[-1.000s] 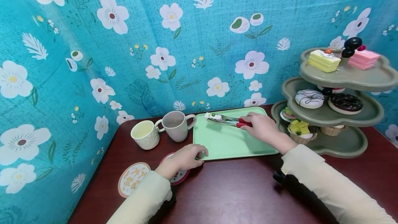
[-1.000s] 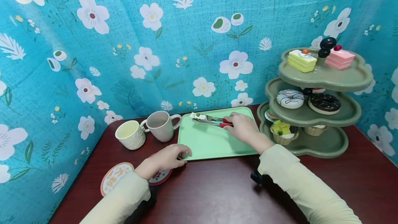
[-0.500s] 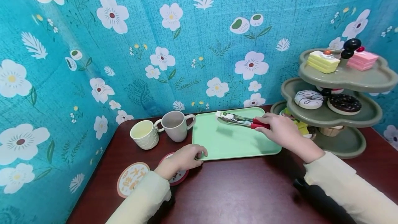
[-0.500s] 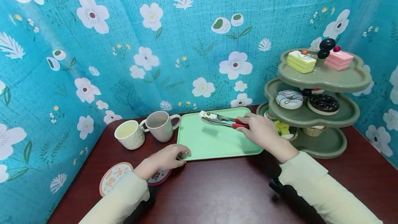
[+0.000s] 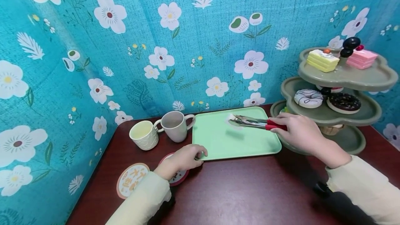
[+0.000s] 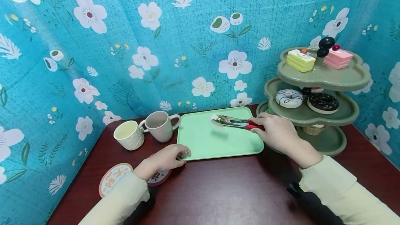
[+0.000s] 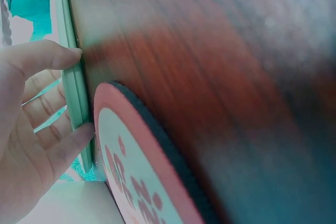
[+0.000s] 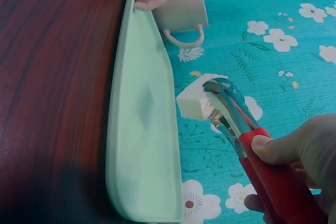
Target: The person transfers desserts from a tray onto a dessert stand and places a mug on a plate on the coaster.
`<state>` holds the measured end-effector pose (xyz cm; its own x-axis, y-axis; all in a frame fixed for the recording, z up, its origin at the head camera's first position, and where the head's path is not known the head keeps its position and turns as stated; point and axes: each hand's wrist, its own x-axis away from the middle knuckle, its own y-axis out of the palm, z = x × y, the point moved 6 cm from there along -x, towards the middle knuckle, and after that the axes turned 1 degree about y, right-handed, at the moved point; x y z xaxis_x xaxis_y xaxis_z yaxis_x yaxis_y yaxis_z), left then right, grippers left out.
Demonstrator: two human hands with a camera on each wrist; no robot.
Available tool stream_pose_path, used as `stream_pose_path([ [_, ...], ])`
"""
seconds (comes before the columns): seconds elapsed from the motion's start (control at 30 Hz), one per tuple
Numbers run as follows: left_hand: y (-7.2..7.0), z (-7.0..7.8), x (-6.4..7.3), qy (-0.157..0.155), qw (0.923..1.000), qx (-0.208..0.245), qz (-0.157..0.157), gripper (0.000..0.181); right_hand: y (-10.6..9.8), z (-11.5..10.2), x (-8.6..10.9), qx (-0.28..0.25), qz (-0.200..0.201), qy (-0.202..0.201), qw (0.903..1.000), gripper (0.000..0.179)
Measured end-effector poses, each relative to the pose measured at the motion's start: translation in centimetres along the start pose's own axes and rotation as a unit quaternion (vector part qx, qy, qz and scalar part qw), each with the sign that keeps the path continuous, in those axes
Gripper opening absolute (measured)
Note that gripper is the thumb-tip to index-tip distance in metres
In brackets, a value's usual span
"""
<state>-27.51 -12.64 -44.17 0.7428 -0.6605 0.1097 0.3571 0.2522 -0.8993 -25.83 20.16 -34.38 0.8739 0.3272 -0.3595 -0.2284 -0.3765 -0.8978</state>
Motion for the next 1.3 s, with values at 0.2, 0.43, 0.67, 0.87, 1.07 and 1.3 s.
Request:
stream_pose_path([
  [0.2, 0.0, 0.3, -0.2, 0.005, 1.0, 0.001, -0.001, 0.022, -0.9, 0.8, 0.7, 0.01, -0.002, 0.013, 0.9999, 0.044],
  [0.43, -0.2, 0.1, 0.0, 0.002, 1.0, 0.0, 0.004, 0.021, -4.1, 0.3, 1.5, 0.025, 0.043, -0.007, 0.9987, 0.048],
  [0.67, -0.3, 0.0, 0.0, -0.001, 1.0, 0.003, 0.004, 0.021, -6.5, 0.1, 2.4, 0.06, 0.074, -0.017, 0.9953, 0.052],
  [0.87, -0.3, -0.2, 0.0, 0.001, 1.0, -0.003, 0.003, 0.021, -8.3, 0.3, 3.2, 0.091, 0.093, -0.001, 0.9915, 0.054],
  [1.07, -0.4, -0.2, 0.1, 0.001, 1.0, -0.002, 0.003, 0.021, -10.6, 0.7, 4.5, 0.097, 0.116, 0.034, 0.9879, 0.053],
  [1.3, -0.5, -0.3, 0.2, -0.004, 1.0, -0.004, 0.004, 0.021, -13.4, 1.6, 5.9, 0.025, 0.214, 0.015, 0.9763, 0.037],
])
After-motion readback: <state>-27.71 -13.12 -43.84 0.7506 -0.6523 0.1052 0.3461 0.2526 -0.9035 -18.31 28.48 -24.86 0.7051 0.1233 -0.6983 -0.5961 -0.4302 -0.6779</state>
